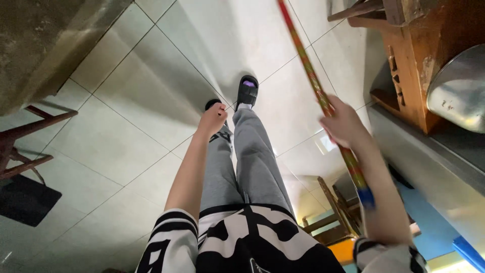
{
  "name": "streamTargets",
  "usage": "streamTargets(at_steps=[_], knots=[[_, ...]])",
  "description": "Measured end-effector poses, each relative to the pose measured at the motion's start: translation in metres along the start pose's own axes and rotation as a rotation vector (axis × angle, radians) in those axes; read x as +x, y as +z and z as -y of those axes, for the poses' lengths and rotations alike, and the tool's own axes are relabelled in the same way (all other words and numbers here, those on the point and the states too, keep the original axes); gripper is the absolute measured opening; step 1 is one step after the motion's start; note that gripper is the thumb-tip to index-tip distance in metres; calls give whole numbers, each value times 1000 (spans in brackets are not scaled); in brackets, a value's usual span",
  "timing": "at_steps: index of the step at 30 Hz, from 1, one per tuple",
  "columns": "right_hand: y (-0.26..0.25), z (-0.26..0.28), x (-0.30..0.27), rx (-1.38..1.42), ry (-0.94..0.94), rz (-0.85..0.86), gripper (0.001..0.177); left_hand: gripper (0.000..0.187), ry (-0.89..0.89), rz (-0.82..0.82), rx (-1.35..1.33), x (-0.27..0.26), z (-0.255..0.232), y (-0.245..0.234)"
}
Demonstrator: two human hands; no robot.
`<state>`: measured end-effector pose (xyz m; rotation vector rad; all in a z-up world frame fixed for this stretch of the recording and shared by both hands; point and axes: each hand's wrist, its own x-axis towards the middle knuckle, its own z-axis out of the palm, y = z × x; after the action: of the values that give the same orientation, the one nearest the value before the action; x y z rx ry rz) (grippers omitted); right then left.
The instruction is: The person sweeps a tiled floor with a long-handled broom, moving back and forth across the room and around obstacles such as mats, a wooden stool, and stacked containers. The person navigates around furniture and steps, sweeping debris toward a doorway.
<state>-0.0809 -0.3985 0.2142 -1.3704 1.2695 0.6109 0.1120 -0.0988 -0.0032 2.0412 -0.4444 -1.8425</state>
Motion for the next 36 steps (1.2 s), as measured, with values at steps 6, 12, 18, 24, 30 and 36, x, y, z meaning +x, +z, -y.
streamTargets(at_steps=[6, 12, 18, 24, 30, 36], knots=[[-34, -37, -10, -493, 432, -165, 58, 50, -85, -92, 93, 26, 33, -17], [-62, -51, 165, 364, 203, -132, 12, 47, -149, -162, 46, 33, 21, -29], [-80, -8, 279, 934, 219, -353, 19, 51, -286, -80, -23, 36, -34, -23], [-86, 3, 281, 234, 367, -291, 24, 50, -272, -81, -79, 42, -38, -12], [-70, -89, 210, -680, 226, -197, 58, 50, -116, -142, -85, 23, -7, -13], [-4, -81, 132, -551, 215, 206, 62, 48, -114, -139, 15, 0, -4, -23]])
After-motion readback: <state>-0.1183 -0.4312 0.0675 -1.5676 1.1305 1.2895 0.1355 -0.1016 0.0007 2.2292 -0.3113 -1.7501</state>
